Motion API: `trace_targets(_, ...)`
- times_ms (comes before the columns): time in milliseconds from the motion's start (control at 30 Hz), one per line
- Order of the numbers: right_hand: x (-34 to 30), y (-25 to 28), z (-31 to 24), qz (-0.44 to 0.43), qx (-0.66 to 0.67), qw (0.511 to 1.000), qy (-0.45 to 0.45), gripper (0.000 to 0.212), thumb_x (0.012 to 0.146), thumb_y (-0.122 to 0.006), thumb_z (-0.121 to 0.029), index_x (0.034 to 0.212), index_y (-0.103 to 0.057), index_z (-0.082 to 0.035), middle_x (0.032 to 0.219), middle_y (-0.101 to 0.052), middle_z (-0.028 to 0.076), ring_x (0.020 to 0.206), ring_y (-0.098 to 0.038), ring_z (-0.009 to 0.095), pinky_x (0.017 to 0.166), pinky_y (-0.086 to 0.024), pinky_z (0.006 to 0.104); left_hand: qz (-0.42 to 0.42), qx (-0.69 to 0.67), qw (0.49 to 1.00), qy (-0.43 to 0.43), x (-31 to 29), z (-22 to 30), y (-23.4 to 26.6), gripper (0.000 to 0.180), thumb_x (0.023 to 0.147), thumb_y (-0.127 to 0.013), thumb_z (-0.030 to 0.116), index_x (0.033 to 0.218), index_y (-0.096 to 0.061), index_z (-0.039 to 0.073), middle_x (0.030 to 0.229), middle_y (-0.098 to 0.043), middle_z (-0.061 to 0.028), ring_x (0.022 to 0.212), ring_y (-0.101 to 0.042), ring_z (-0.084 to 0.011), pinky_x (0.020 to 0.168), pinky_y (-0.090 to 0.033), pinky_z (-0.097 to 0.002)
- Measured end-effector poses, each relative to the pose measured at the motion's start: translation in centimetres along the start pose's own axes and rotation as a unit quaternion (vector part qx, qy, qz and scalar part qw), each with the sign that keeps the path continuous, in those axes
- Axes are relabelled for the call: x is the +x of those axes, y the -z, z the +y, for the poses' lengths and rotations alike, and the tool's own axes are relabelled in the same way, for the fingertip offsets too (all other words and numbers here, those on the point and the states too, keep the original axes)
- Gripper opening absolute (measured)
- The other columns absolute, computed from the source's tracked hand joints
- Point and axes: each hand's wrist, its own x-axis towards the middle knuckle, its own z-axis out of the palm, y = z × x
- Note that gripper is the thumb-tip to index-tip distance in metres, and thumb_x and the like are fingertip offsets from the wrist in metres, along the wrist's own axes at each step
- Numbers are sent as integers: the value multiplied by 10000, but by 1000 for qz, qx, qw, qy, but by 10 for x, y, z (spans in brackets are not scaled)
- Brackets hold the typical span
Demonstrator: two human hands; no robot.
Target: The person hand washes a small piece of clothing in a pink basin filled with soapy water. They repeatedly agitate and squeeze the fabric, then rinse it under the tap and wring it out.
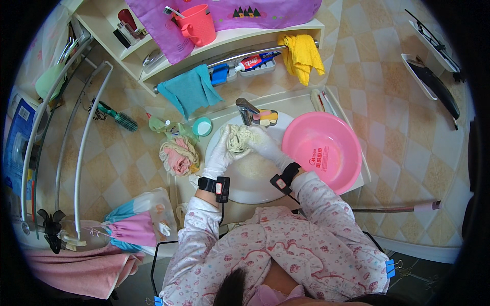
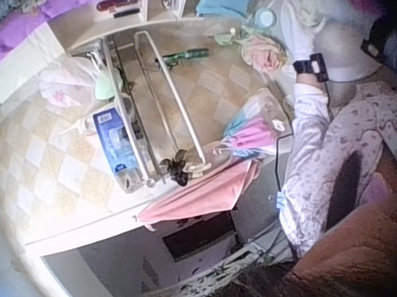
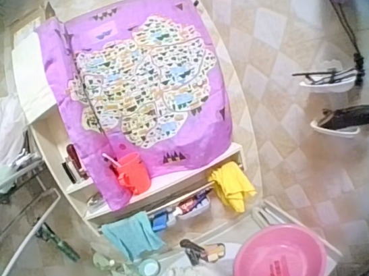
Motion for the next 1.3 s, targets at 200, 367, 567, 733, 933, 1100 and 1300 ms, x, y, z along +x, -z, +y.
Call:
trace_targets(200,-1,-18,-7,27,-33,998,-47,271,820,-601,-143,1028,-520,11,929,-579,168,900,-570,294,806,-453,383,69,189,957,-207,18,-30,21,221,926,-545,217,1113,-530,100,1039,-594,-57,973,-585,-170,813,-504,-312)
trace_targets(367,15,-26,-11,36,34,977,-205,277,870,-496,-288,881,-524,-13,793,-577,137,742,-578,280,698,-468,400,80,235,928,-278,27,-43,32,204,909,-549,145,1091,-509,65,1041,-570,-45,927,-574,-146,806,-490,-306)
trace_targets(567,25,-33,-16,121,384,830,-385,284,879,-469,-344,785,-519,-81,661,-533,55,598,-542,223,619,-481,346,105,548,751,-352,24,-44,25,185,838,-607,58,1001,-519,49,982,-567,-47,888,-560,-142,787,-473,-273)
trace_targets(733,19,-23,-26,55,298,891,-337,289,925,-479,-334,973,-563,-62,883,-604,75,784,-587,182,731,-490,326,76,512,772,-369,10,-39,3,315,795,-657,48,1050,-472,37,990,-553,-59,899,-554,-151,797,-469,-279)
trace_targets(933,13,-5,-38,-50,318,902,-289,300,906,-562,-218,1151,-525,-49,1035,-587,41,984,-560,135,875,-449,280,30,530,767,-360,3,-28,-4,684,783,-683,98,1308,-245,77,1138,-475,-104,1034,-505,-195,909,-439,-311)
trace_targets(1100,12,-4,-37,-32,126,975,-179,407,834,-636,-139,1189,-475,-22,1077,-556,62,1040,-529,143,908,-430,286,14,272,932,-240,-9,-24,0,714,852,-634,188,1403,-191,96,1271,-447,-160,1188,-458,-266,996,-409,-383)
trace_targets(1300,2,-9,-37,-22,72,997,-31,547,778,-679,-102,1242,-400,-19,1127,-503,92,1089,-485,176,943,-402,315,-91,-3,995,-44,-9,-24,12,414,963,-427,279,1330,-399,90,1316,-471,-146,1168,-497,-324,971,-441,-424)
